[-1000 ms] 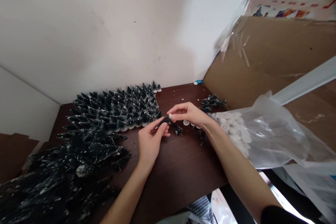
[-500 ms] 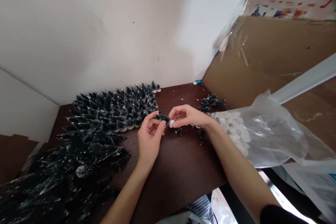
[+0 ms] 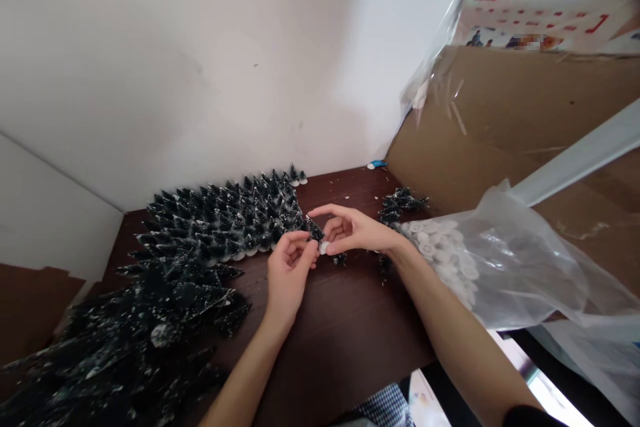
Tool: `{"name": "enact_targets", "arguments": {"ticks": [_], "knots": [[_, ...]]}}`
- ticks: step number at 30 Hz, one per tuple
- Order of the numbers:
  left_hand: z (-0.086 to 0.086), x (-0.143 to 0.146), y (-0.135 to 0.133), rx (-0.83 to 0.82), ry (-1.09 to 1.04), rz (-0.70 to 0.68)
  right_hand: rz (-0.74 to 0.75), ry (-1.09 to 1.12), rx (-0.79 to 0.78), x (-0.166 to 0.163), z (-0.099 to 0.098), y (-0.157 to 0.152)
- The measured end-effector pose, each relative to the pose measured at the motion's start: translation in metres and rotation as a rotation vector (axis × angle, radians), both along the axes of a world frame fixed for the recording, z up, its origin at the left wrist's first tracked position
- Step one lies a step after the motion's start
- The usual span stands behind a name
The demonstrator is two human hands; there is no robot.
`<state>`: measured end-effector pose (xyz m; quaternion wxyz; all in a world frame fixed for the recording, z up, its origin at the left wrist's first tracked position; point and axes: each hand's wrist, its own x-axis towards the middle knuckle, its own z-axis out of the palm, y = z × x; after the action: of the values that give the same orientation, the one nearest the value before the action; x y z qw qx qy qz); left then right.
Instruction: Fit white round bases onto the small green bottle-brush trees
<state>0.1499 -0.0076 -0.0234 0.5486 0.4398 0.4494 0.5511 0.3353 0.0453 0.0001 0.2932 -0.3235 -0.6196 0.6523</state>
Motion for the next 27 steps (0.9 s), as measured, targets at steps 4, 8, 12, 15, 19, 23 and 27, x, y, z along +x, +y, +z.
{"name": "enact_targets", "arguments": {"ticks": [4,8,12,15,19,23,27], "knots": [[0.000,-0.001,0.000,-0.012,-0.006,0.002,0.006,-0.014,0.026,-0.001,-0.002,0.000],[0.001,0.000,-0.001,-0.014,0.007,-0.007,0.022,-0.023,0.020,-0.002,-0.004,0.000],[0.001,0.002,-0.001,-0.066,-0.035,-0.017,0.035,0.004,-0.035,-0.001,-0.003,-0.001],[0.002,0.006,-0.001,-0.139,-0.086,-0.038,0.038,0.007,-0.041,0.002,-0.001,-0.002],[0.006,0.012,0.000,-0.161,-0.105,-0.072,0.000,0.032,-0.036,0.004,0.004,-0.003],[0.011,0.014,0.006,-0.159,-0.061,-0.104,-0.050,0.047,-0.038,0.004,0.009,-0.004],[0.016,0.008,0.003,-0.050,0.123,-0.150,-0.069,0.059,-0.003,0.006,0.009,-0.002]]}}
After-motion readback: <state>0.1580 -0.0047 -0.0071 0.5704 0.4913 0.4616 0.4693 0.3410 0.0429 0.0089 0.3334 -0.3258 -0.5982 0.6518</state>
